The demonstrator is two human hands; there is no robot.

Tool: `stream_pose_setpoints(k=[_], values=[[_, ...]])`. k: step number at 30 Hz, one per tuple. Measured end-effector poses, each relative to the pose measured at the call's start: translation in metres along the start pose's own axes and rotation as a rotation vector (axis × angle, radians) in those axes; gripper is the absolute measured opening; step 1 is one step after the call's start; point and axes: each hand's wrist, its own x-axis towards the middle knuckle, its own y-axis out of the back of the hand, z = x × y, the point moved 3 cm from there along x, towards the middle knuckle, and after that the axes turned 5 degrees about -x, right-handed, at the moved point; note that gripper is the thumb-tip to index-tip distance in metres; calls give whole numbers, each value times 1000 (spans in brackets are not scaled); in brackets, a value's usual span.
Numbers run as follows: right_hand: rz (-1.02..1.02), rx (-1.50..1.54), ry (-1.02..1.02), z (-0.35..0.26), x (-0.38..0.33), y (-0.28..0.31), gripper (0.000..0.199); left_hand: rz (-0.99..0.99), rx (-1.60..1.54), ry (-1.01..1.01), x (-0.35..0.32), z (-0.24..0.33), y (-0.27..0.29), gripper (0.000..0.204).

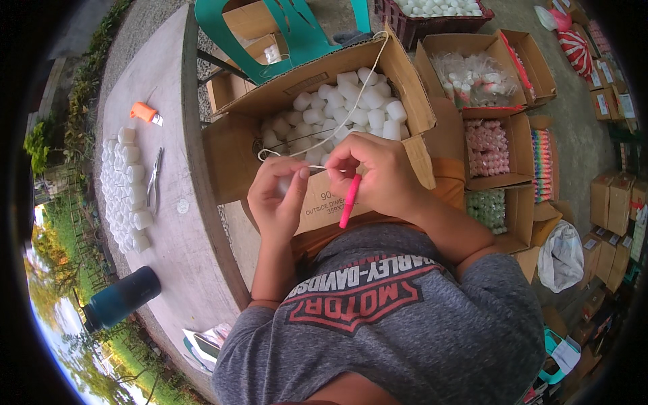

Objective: The person inserts a wick into small white cylindrical candles using a pink-handled tool, then trims the wick with scissors. The person repeats this process for multiple candles taken from a cardboard box.

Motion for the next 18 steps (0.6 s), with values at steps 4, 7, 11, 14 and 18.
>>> stream_pose_setpoints(k=[4,7,11,14,18], values=[[-87,146,-227,6,4,-20,20,186,-828,415,-4,-19,-6,22],[-479,33,-438,13,-1,-38,22,240,-1135,435,4,-17,-8,49],[-485,1,-203,1,-15,-26,29,311,-163,84,16,-33,7,42],[-280,-371,-26,-5,-2,-1,27,-94,837,-259,15,-47,13,17],[-140,-355,-175,10,11,23,29,-545,-485,403,-10,-43,-19,12]])
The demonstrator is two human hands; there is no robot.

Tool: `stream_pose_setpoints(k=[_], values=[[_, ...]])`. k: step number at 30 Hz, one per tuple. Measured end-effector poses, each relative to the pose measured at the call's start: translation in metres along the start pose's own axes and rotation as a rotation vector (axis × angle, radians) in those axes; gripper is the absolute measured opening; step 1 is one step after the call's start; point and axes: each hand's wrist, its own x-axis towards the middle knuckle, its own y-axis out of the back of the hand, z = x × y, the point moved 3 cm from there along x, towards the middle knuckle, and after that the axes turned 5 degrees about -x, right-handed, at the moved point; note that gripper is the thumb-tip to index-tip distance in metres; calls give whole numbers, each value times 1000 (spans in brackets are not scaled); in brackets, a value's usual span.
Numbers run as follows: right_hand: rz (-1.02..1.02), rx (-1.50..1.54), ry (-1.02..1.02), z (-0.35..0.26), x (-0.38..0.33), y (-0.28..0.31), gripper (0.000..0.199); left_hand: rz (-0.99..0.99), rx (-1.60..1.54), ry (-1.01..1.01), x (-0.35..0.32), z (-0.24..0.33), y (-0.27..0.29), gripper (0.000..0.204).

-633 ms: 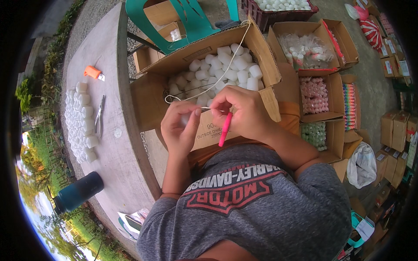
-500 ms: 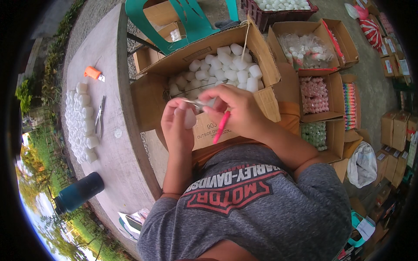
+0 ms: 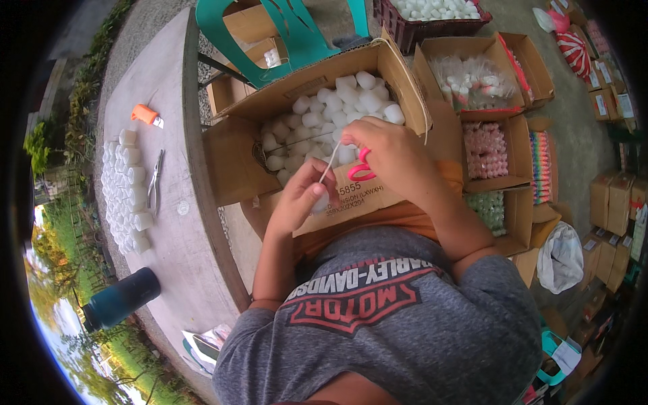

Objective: The person inserts a wick into small white cylindrical candles using a pink-handled tool, then trims the wick with scissors. The person repeats this process for multiple candles taken from a cardboard box.

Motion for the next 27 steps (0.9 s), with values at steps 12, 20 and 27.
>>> stream_pose_setpoints(k=[12,20,27], values=[[319,-358,11,-8,-7,19,32,658,-399,-50,-3,21,25,18],[-706,1550,-493,12,-32,-22,68,522,-181,-265,-6,39,27,56],[-729,1318,-329,-21,-35,-49,64,190,-150,-305,-16,44,21,63]])
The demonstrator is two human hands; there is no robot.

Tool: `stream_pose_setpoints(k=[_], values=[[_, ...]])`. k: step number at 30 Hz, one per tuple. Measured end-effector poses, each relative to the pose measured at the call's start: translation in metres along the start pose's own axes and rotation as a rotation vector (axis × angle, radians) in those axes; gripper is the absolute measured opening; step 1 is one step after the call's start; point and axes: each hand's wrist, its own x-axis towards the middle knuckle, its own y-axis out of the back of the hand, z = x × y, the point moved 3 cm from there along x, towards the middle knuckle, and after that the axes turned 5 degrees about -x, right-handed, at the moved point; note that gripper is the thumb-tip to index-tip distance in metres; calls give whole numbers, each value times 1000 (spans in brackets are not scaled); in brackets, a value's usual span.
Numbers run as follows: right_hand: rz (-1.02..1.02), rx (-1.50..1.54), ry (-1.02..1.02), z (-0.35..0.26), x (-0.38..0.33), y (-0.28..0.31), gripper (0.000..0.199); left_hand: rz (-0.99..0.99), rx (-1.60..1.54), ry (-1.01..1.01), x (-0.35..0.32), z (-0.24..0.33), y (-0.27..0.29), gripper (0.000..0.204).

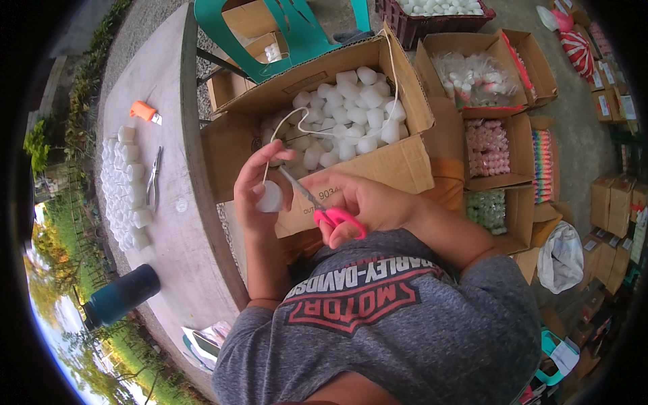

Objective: The person inserts a wick into small white cylindrical candles using a pink-handled tool, then trims the wick with scissors. The person repeats this process for multiple candles taken from a cardboard box.

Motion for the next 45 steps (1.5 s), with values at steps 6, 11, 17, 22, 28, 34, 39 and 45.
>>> stream_pose_setpoints(k=[6,11,17,22,28,34,39,45], values=[[55,-397,-8,4,-3,8,46,-114,8,157,-3,6,-15,62],[95,-463,8,1,-4,8,41,-171,-33,269,-2,-1,-18,60],[109,-247,1,10,-4,9,32,-148,-213,343,0,-11,-14,63],[142,-206,-49,10,-5,9,30,-161,-281,377,-1,-18,-14,65],[312,-374,40,-15,-18,-1,29,59,244,243,10,-16,-1,51],[485,-1013,548,-35,-28,6,37,262,745,196,9,-5,14,30],[423,-1280,508,-27,-34,13,48,-64,841,215,9,2,-9,26],[425,-1063,441,-24,-19,4,47,-402,808,57,18,7,-41,23]])
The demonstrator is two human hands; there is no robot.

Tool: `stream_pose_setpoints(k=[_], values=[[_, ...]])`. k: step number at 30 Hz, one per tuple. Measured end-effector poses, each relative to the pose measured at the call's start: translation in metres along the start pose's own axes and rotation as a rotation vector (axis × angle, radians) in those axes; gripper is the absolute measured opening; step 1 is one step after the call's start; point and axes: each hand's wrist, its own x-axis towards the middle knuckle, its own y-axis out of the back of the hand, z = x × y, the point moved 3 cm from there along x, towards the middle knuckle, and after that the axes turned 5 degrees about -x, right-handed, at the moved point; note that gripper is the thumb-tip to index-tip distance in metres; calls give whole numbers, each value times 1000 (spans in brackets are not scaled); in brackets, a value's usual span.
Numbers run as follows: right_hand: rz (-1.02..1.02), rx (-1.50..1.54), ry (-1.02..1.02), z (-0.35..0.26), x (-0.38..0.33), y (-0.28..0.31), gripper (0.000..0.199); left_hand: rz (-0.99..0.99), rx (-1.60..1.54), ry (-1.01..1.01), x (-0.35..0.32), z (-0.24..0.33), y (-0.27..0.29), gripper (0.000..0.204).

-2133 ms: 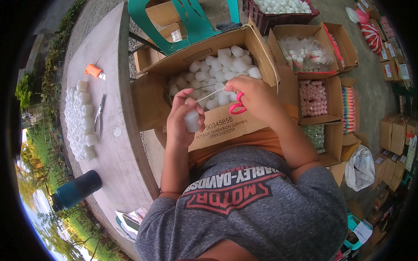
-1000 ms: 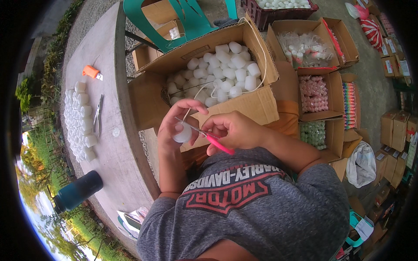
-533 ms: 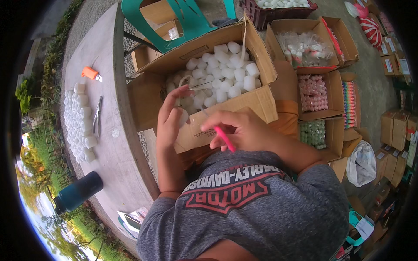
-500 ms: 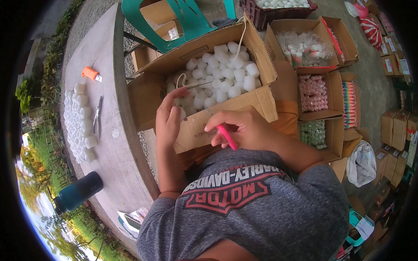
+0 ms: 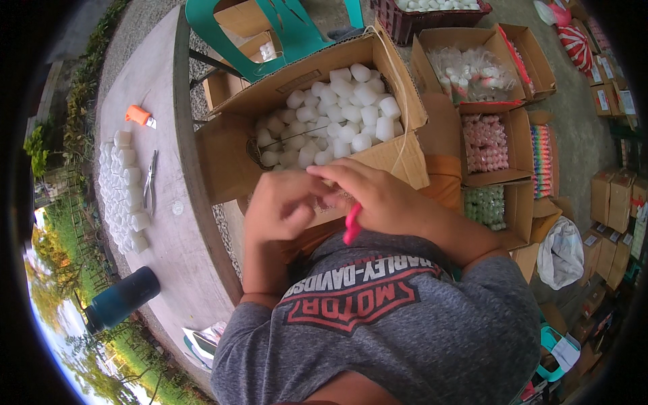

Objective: The person inserts a wick into small white cylindrical candles using a pink-handled tool, then trims the wick with scissors. The person repeats this process for multiple candles taken from a cardboard box.

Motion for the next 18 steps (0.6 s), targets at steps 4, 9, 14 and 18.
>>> stream_pose_setpoints(k=[4,9,14,18], values=[[72,-62,-128,21,-4,13,33,167,79,272,12,-35,22,32],[209,-69,-112,26,-10,23,16,65,729,577,17,-137,21,43],[308,-156,-11,25,-12,29,9,-175,826,236,62,-150,-17,58],[355,-153,-28,23,-10,30,12,-377,881,82,87,-158,-40,54]])
